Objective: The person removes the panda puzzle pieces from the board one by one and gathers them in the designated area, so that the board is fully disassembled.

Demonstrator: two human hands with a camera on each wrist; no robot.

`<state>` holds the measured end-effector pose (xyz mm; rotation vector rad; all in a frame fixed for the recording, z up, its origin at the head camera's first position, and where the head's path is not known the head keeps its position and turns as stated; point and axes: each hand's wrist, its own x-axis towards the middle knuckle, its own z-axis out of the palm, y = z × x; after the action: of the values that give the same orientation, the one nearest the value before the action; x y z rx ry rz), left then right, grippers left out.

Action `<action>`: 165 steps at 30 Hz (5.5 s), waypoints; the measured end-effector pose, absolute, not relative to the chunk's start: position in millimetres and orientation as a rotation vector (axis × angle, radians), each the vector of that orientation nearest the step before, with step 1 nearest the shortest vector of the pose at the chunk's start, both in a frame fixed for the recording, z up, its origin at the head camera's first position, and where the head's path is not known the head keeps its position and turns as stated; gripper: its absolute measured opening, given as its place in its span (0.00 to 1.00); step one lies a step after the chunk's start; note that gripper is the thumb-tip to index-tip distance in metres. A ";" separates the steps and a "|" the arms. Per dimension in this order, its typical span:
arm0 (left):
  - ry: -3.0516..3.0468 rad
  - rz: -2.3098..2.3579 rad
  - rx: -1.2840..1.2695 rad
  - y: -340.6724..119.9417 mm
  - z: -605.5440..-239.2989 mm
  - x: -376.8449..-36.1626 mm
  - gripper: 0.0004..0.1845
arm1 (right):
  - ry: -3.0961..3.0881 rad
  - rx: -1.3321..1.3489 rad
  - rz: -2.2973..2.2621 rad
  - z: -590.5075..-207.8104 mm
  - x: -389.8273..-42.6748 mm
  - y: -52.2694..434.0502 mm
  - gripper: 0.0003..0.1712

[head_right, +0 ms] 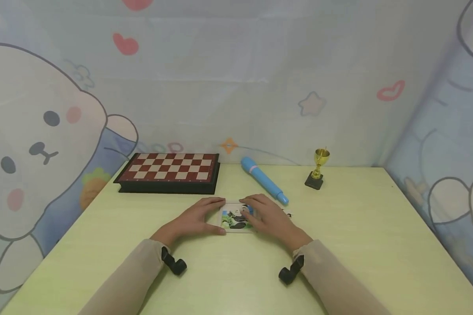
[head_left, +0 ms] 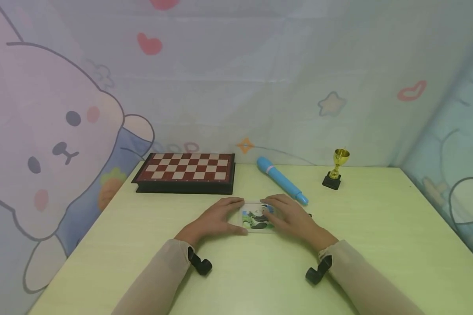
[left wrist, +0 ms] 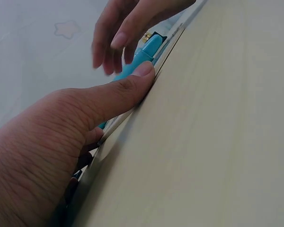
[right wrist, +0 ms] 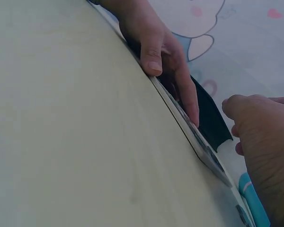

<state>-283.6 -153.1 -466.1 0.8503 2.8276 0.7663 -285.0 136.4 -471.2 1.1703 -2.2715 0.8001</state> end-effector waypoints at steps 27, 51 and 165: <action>2.840 0.740 0.868 -152.1 -466.1 -285.8 0.55 | -2.599 0.951 0.663 -469.9 -299.4 123.6 0.19; 2.836 0.737 0.833 -150.6 -465.4 -284.4 0.56 | -2.620 1.021 0.608 -465.5 -300.7 129.0 0.19; 2.842 0.769 0.836 -151.7 -462.9 -281.9 0.55 | -2.721 0.674 0.973 -475.8 -290.5 289.0 0.07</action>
<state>-281.9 -151.7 -462.9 0.8365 2.8420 0.7688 -290.5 289.0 -475.8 0.6739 -2.7215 0.9734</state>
